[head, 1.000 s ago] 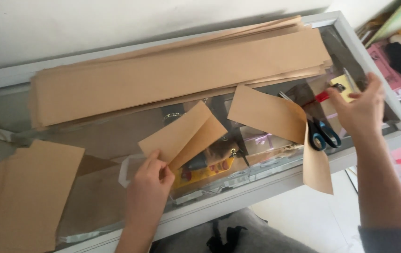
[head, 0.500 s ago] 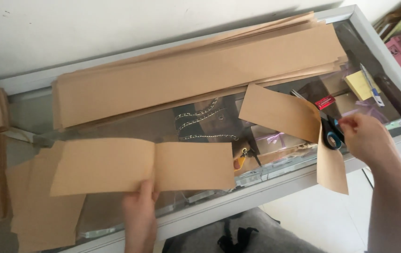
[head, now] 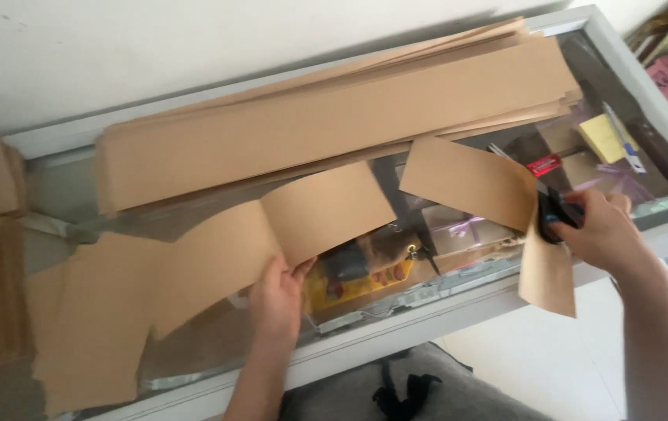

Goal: Folding and cutting brown paper strips into smaller rectangular pieces for packaging, occasionally using a lighter to singe edges.

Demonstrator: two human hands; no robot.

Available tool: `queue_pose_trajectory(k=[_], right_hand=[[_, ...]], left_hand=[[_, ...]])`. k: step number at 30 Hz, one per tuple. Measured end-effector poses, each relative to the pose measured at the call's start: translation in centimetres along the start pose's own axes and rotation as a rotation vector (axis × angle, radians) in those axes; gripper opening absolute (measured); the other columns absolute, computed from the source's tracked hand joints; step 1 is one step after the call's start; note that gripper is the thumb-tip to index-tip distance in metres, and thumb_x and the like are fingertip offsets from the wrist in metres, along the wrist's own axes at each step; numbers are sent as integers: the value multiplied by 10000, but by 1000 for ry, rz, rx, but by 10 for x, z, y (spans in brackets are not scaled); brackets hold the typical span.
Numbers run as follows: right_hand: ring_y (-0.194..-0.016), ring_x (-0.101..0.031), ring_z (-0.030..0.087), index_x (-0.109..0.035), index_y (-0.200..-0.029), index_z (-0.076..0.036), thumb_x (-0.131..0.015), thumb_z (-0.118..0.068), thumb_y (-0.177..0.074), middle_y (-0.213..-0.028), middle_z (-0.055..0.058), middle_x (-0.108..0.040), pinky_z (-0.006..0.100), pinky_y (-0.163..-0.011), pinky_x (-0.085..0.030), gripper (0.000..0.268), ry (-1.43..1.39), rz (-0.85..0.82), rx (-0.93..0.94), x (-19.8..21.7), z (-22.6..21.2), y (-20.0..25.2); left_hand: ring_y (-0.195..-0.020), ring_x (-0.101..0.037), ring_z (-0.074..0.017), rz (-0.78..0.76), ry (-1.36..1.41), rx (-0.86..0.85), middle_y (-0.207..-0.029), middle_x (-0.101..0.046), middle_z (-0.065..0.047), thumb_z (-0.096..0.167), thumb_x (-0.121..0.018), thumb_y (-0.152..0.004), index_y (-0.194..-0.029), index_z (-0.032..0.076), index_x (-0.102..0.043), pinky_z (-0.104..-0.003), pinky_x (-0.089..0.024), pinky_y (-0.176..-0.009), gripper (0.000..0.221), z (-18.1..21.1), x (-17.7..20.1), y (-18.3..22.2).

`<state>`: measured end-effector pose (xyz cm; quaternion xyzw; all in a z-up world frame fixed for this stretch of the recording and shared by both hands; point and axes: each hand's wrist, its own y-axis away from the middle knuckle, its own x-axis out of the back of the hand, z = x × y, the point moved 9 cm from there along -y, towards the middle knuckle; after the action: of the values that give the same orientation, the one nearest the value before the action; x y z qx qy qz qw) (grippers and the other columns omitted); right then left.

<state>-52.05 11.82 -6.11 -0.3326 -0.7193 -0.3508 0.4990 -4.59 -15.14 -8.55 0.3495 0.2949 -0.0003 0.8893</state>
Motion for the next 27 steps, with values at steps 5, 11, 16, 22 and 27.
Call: queue_pose_trajectory(k=[5,11,16,22,27], right_hand=[[-924,-760,358,-681,-1338,-63,-884,-294,-823,-1081,198,-816,461,-772,-509,601,-6,-74,-92,-2,4,-3],[-768,-647,371,-607,-1369,50,-706,64,-1008,-971,332,-712,440,-547,-416,375,-698,-104,-24,-7,19,-8],[-1029,-607,353,-353,-1674,-16,-523,170,-1007,-1200,351,-580,450,-933,-569,713,-1033,44,353,46,-128,92],[-807,-665,282,-567,-1351,43,-810,-448,-887,-985,172,-688,391,-634,-521,718,-1512,-952,303,-53,-257,215],[-849,-583,254,-560,-1507,-44,-761,-327,-851,-993,168,-613,384,-705,-485,742,-1315,-1284,-40,-94,-266,253]], left_hand=[[-1019,-660,-372,-207,-107,-58,-1283,-698,-254,358,-419,-1069,-1378,-47,-597,-455,-562,-928,540,-9,6,-12],[-831,-653,-255,-123,-357,-18,-1058,-735,-200,478,-382,-1041,-1405,18,-598,-369,-567,-886,625,-8,9,3],[-760,-651,-249,-190,-318,-125,-1030,-747,-176,460,-428,-1046,-1294,13,-658,-357,-570,-797,560,-13,10,-11],[-839,-667,-251,-165,-293,-117,-990,-706,-168,551,-359,-1022,-1368,41,-603,-371,-558,-899,663,-8,12,-5],[-937,-623,-287,-226,-91,-91,-1071,-686,-190,635,-315,-1014,-1327,23,-609,-426,-507,-916,747,-12,17,-17]])
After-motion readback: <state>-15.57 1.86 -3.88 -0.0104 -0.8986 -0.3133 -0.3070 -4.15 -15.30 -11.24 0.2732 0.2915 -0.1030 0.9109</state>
